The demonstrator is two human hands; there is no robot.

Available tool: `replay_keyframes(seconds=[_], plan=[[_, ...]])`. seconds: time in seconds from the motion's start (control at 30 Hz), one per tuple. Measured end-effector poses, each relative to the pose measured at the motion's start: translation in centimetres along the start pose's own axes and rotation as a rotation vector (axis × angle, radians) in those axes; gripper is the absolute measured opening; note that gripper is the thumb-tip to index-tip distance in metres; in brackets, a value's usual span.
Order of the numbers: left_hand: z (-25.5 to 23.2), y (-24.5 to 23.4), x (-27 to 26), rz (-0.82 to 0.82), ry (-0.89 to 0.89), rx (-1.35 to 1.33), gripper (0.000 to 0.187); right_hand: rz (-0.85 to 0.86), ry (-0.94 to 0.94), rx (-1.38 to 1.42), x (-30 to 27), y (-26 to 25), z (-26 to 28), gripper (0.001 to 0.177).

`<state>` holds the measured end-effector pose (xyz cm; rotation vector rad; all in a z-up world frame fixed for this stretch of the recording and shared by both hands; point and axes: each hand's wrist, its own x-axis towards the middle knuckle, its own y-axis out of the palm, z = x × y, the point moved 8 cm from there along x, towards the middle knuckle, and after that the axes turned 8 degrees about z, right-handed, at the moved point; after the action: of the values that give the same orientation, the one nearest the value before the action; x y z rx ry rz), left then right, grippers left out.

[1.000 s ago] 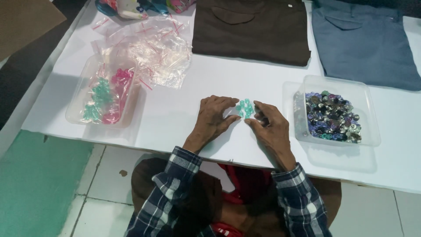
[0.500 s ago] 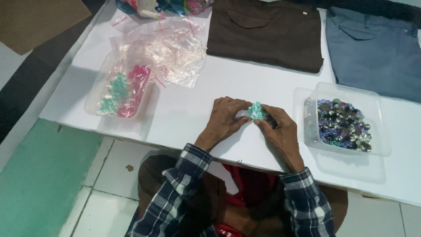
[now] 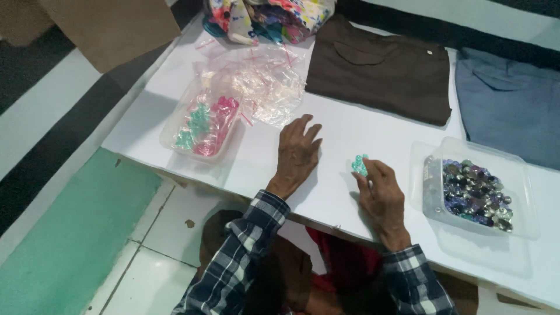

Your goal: Picking small beads from a container and placing them into small plastic bags for packaging.

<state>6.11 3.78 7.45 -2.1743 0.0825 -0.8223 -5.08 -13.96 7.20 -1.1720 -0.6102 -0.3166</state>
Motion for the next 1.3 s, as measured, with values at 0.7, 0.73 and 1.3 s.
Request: replay_keyframes(seconds=[0.7,0.73,1.3], plan=[[8.9,0.4,1.0,-0.093,-0.127,0.333,0.033,0.248,0.42,0.197,16.3,22.5,0.7,0.031],[8.6,0.3,1.1,-0.091,-0.135,0.334,0.033,0.256,0.417,0.199,16.4,23.3,-0.1,0.031],[7.1,0.2,1.3,0.072,-0.153,0.451,0.043,-0.1,0.346,0.556,16.5,16.6,2.1,0.014]])
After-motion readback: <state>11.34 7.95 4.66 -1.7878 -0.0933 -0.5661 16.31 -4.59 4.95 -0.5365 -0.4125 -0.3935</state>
